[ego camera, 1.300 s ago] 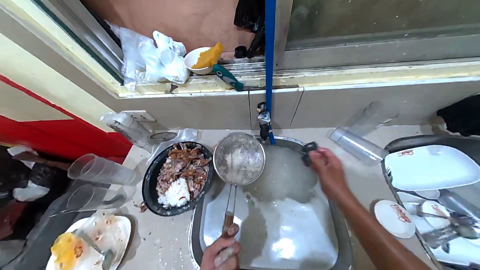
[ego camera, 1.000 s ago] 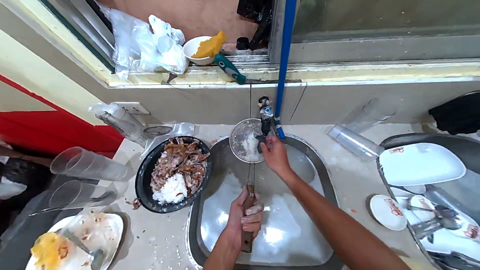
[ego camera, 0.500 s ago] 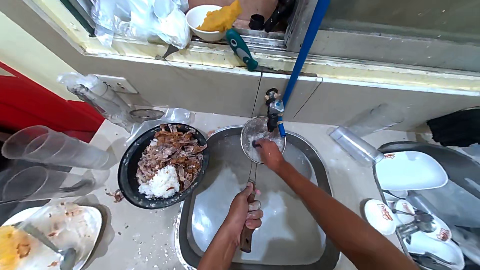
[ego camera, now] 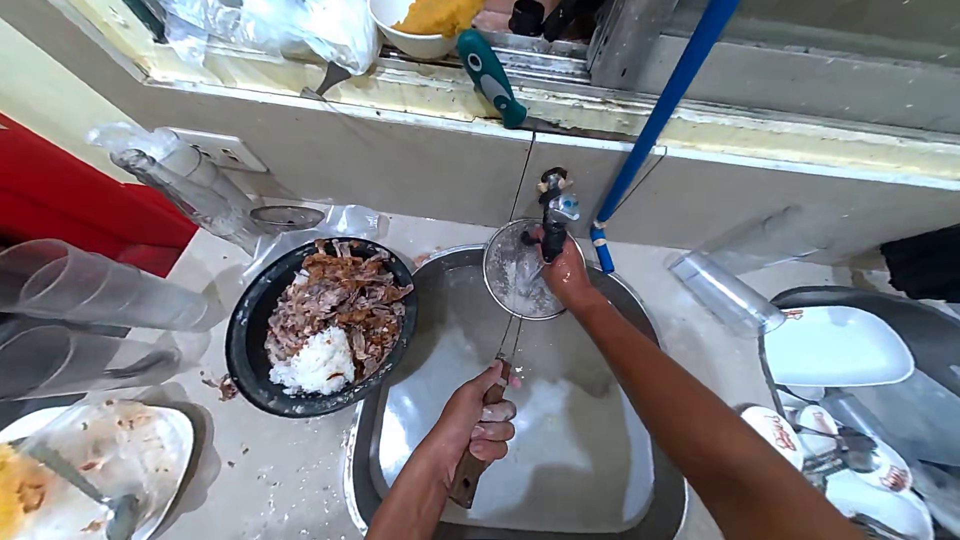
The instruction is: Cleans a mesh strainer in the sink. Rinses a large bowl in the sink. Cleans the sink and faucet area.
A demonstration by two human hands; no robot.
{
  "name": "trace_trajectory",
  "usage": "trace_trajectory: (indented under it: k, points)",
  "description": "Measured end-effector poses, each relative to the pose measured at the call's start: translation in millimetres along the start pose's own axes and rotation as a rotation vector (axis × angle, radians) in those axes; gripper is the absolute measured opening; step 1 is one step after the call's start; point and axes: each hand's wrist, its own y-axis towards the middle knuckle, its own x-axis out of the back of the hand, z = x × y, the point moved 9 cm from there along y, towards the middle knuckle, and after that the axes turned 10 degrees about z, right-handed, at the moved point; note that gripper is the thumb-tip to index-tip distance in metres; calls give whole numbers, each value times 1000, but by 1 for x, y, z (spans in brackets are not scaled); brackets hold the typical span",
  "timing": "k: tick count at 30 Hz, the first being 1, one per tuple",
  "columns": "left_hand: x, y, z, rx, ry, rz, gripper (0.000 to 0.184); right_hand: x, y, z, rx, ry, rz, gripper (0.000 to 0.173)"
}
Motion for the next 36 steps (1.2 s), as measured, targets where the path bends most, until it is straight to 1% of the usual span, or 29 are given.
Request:
trace_trajectory:
  k: [1, 2, 4, 5, 7, 8, 10, 12, 14, 16, 18, 19, 20, 23, 24, 26, 28, 30, 32, 34, 35, 36]
  points:
    - [0, 0, 0, 5, 2, -1, 46, -8, -4, 2, -1, 48, 34, 32]
    - [0, -1, -1, 10, 1, -11, 46, -20, -12, 6, -18, 25, 121, 29]
    - [0, 0, -5, 5, -2, -37, 46, -42, -31, 18, -45, -97, 376, 29]
    - [1, 0, -7, 0, -10, -45, 45, -47, -42, 22, -33, -105, 448, 28]
    - [4, -1, -12, -6, -21, -44, 43, -50, -58, 33, 56, -50, 494, 23]
    - [5, -1, -14, -8, -15, -48, 43, -49, -62, 37, 127, -16, 478, 21]
    - [7, 0, -14, 9, 14, -72, 43, -51, -59, 41, 270, 7, 390, 19]
    - [6, 0, -11, 42, 20, -73, 43, -53, -43, 40, 344, -87, 309, 22]
    - [3, -1, -5, 66, -9, -38, 43, -47, -15, 27, 290, -182, 246, 28]
    - [1, -4, -5, 68, -63, 10, 42, -34, 6, 5, 172, -79, 112, 31]
    - [-2, -5, -5, 85, -86, 37, 42, -26, 2, -3, 70, 61, -10, 29]
    - [-5, -4, -6, 98, -84, 38, 42, -27, -5, 4, 54, 68, -20, 27]
    - [-8, -3, -6, 111, -77, 36, 42, -32, -15, 16, 53, 25, 50, 27]
    - [-12, -1, -7, 123, -79, 64, 42, -48, -38, 39, 47, -47, 430, 25]
    - [-12, -1, -7, 117, -91, 79, 41, -49, -40, 41, 82, -61, 494, 23]
    - [-10, 2, -1, 94, -109, 68, 41, -47, -35, 39, 178, -110, 506, 20]
    - [-10, 3, 1, 67, -119, 72, 40, -37, -16, 21, 191, -151, 406, 26]
    - [-12, 2, -2, 46, -112, 93, 40, -13, 2, -4, 40, -158, 225, 32]
    - [-10, 2, -1, 52, -85, 71, 41, 10, -3, -3, -58, -81, 2, 41]
    - [-9, 6, 3, 88, -37, 36, 42, 20, -9, 7, -19, 88, -265, 35]
    - [-7, 8, 6, 114, -19, 16, 42, 14, -11, 8, 30, 205, -356, 34]
    - [-5, 9, 8, 133, -3, 0, 43, 5, -11, 9, 70, 309, -392, 32]
